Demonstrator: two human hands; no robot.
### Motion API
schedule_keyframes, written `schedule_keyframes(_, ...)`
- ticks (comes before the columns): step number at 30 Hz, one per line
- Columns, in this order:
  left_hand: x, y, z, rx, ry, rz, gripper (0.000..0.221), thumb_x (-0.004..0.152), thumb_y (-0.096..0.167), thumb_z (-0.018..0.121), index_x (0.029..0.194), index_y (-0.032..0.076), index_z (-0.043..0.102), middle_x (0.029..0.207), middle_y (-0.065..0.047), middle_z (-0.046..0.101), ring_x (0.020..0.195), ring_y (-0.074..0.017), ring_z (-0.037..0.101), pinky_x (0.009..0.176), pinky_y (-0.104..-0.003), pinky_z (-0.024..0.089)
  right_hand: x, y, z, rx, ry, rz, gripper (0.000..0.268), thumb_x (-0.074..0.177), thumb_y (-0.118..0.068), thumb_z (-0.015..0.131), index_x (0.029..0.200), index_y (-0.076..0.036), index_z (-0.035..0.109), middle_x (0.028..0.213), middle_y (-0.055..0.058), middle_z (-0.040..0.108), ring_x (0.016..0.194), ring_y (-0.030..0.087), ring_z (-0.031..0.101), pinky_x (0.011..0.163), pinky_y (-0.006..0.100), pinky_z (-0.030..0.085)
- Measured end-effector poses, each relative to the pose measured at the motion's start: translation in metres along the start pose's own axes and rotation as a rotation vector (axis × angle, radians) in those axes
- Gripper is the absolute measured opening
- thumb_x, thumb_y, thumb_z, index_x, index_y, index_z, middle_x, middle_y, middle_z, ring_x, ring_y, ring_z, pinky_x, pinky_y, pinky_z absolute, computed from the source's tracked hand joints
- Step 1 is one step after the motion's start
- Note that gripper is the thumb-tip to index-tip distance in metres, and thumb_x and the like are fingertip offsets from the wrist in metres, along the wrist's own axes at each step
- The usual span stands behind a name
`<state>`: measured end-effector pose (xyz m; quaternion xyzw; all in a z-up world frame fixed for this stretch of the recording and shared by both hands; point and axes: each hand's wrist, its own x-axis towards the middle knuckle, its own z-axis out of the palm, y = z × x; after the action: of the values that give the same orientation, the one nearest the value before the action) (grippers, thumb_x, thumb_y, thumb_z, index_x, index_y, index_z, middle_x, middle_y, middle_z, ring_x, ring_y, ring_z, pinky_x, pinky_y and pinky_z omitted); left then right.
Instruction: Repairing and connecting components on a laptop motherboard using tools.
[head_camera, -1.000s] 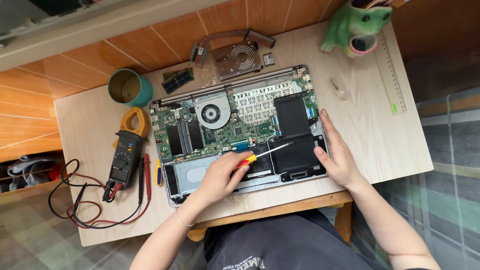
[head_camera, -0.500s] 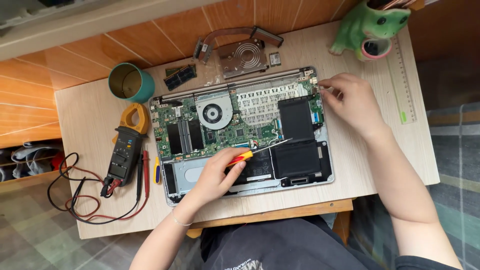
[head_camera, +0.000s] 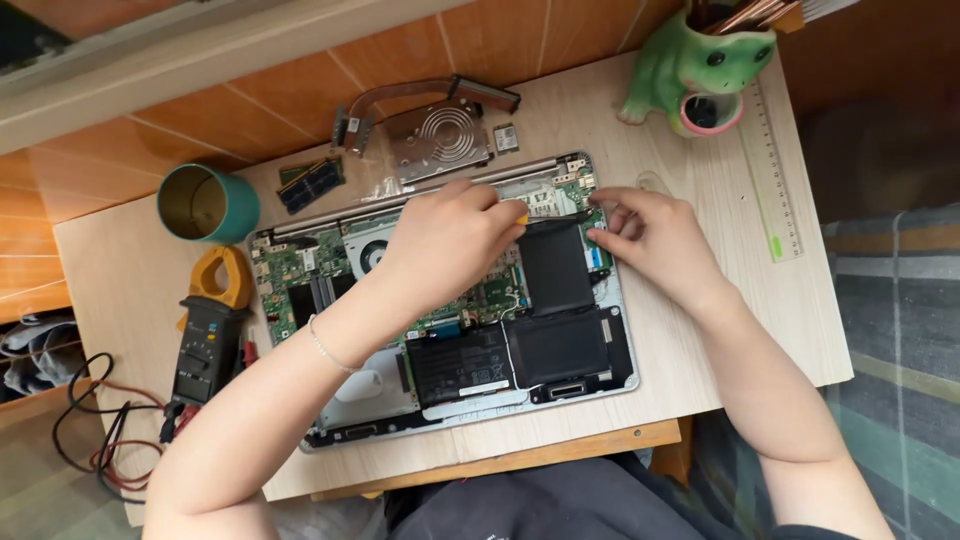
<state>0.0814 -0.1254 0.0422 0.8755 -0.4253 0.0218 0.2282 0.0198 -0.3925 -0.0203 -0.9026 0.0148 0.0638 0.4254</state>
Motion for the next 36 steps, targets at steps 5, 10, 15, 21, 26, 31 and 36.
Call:
schedule_keyframes(5,0.027,0.005,0.004,0.226,-0.011,0.122,0.011,0.080,0.014,0.069,0.090,0.011,0.071,0.086,-0.005,0.063,0.087,-0.0247,0.067,0.065,-0.038,0.056,0.003,0.008,0.001,0.025,0.027,-0.028,0.037,0.079,-0.011,0.085,0.114,-0.006,0.077,0.083,0.005,0.069,0.065,0.010,0.063,0.062,0.025,0.054)
schedule_keyframes(10,0.036,0.008,0.007,0.280,0.040,0.182,0.011,0.079,0.015,0.068,0.089,0.011,0.071,0.088,-0.007,0.060,0.086,-0.0237,0.066,0.060,-0.035,0.055,0.004,0.008,0.001,0.026,0.029,-0.024,0.032,0.077,-0.011,0.086,0.108,-0.004,0.078,0.084,0.005,0.070,0.066,0.010,0.064,0.063,0.025,0.054)
schedule_keyframes(15,0.039,0.011,0.005,0.275,0.081,0.229,0.009,0.078,0.015,0.069,0.085,0.009,0.068,0.090,-0.006,0.059,0.085,-0.0224,0.064,0.062,-0.032,0.056,0.004,0.006,0.001,0.015,0.029,-0.021,0.027,0.077,-0.010,0.086,0.102,-0.004,0.079,0.085,0.006,0.071,0.067,0.011,0.067,0.063,0.025,0.055)
schedule_keyframes(21,0.044,0.012,0.010,0.264,0.104,0.276,0.008,0.076,0.016,0.069,0.080,0.008,0.067,0.091,-0.007,0.059,0.089,-0.0225,0.064,0.066,-0.033,0.057,0.005,0.009,0.001,0.028,0.032,-0.038,0.025,0.077,-0.010,0.086,0.100,-0.002,0.078,0.084,0.006,0.070,0.068,0.012,0.067,0.063,0.025,0.055)
schedule_keyframes(26,0.050,0.014,0.010,0.314,0.089,0.372,0.011,0.077,0.019,0.069,0.077,0.009,0.066,0.092,-0.006,0.058,0.090,-0.0216,0.063,0.062,-0.033,0.055,0.004,0.006,0.001,-0.007,0.029,-0.029,0.022,0.077,-0.009,0.085,0.096,-0.002,0.078,0.083,0.006,0.070,0.069,0.012,0.068,0.063,0.026,0.056)
schedule_keyframes(31,0.055,0.017,0.012,0.297,0.090,0.435,0.012,0.079,0.021,0.069,0.077,0.009,0.066,0.092,-0.005,0.057,0.090,-0.0211,0.061,0.059,-0.034,0.053,0.003,0.010,0.002,-0.003,0.044,-0.017,0.018,0.078,-0.008,0.083,0.093,-0.001,0.077,0.083,0.006,0.070,0.071,0.013,0.070,0.065,0.027,0.057)
schedule_keyframes(36,0.058,0.021,0.013,0.289,0.076,0.451,0.012,0.077,0.021,0.069,0.074,0.009,0.068,0.090,-0.006,0.057,0.089,-0.0223,0.062,0.057,-0.034,0.053,0.002,0.013,0.003,0.000,0.048,-0.035,0.016,0.079,-0.006,0.082,0.092,-0.001,0.075,0.085,0.007,0.070,0.072,0.015,0.071,0.067,0.028,0.058)
